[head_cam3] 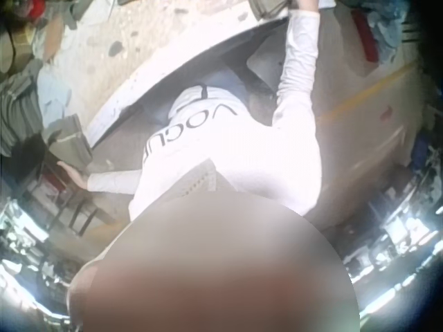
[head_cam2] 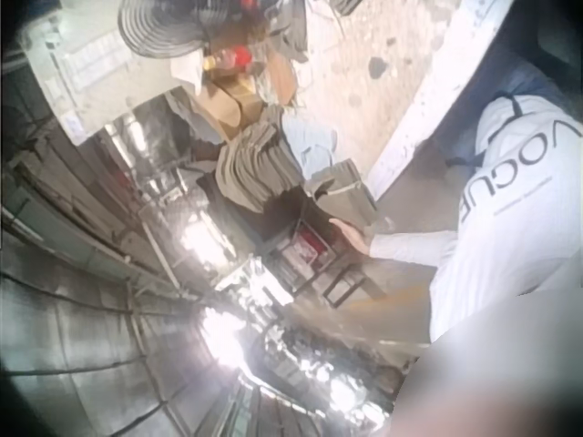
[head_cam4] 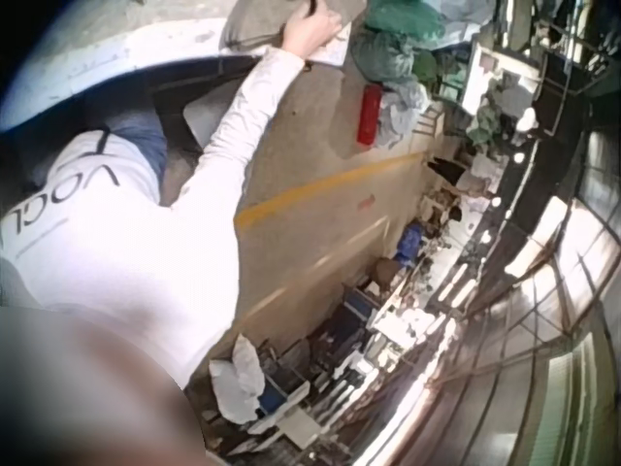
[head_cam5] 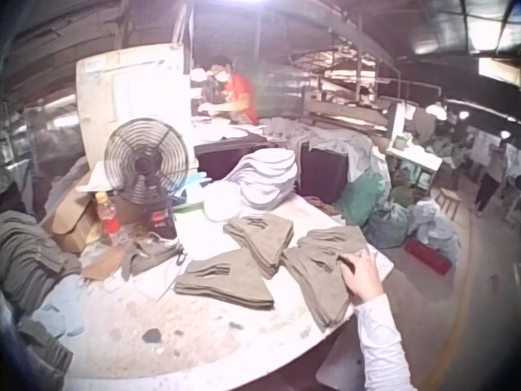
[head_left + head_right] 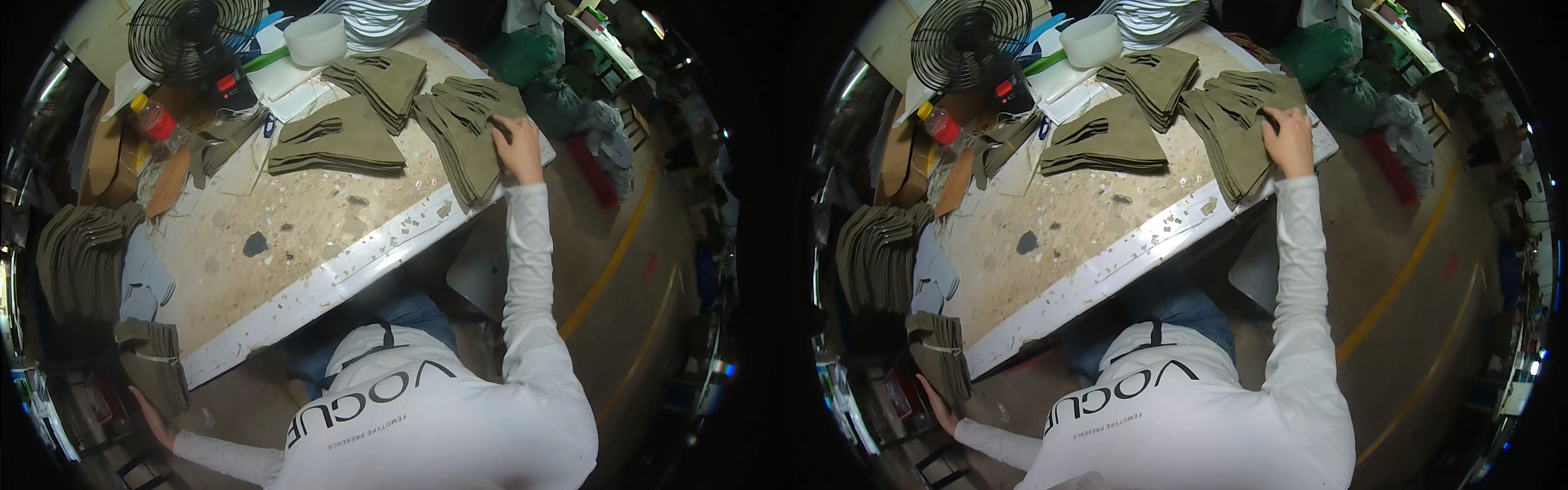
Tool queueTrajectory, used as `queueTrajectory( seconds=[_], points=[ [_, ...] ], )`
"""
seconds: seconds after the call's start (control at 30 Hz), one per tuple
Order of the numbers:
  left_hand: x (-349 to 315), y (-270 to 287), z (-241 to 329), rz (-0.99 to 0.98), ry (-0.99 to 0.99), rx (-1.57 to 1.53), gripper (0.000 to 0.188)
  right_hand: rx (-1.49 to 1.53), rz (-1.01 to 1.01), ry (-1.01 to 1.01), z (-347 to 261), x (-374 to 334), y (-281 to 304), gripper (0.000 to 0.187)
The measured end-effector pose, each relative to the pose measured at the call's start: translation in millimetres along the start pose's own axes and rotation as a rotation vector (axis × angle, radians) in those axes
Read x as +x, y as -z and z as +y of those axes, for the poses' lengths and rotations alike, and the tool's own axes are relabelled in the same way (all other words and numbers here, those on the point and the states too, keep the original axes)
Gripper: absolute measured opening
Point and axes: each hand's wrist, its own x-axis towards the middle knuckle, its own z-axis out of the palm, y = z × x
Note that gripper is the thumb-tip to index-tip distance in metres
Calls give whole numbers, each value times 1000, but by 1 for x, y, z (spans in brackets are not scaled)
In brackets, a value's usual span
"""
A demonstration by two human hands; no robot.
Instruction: The person repeatedly picks up olive-green fabric pieces from a table, separates them, and stacks them into neat piles. They handle the pieces one at a time, aligning edges and occasionally flipping them over before placing them into growing stacks.
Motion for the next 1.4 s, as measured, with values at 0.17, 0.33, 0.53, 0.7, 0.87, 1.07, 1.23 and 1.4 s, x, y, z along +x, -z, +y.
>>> queueTrajectory(
  seconds=[0.17, 0.33, 0.53, 0.7, 0.87, 1.07, 1.23, 1.4],
  points=[
    [2, -14, -1, 16, -35, -171, 85, 108, -60, 131, -10, 30, -15, 37],
    [-2, -20, -1, -7, -19, -296, 72, -132, -98, -84, -41, -18, -27, 61],
    [-12, -41, 0, -52, -70, -326, 67, 71, -173, -217, -49, -48, -14, 69],
    [-47, -76, -10, 64, -217, -363, 65, -128, -268, -22, -87, -62, -7, 62],
    [-85, -94, -4, 109, -228, -352, 60, 267, -73, 38, -113, -40, 26, 43],
    [-148, -165, 33, -211, 148, -899, 59, 896, -336, 159, -210, -58, 37, 23],
    [-187, -241, 53, -708, 598, -961, 61, 883, -450, 337, -260, -73, 30, 16],
    [-204, -263, 41, -844, 580, -926, 65, 889, -482, 346, -260, -88, 30, 12]
  ],
)
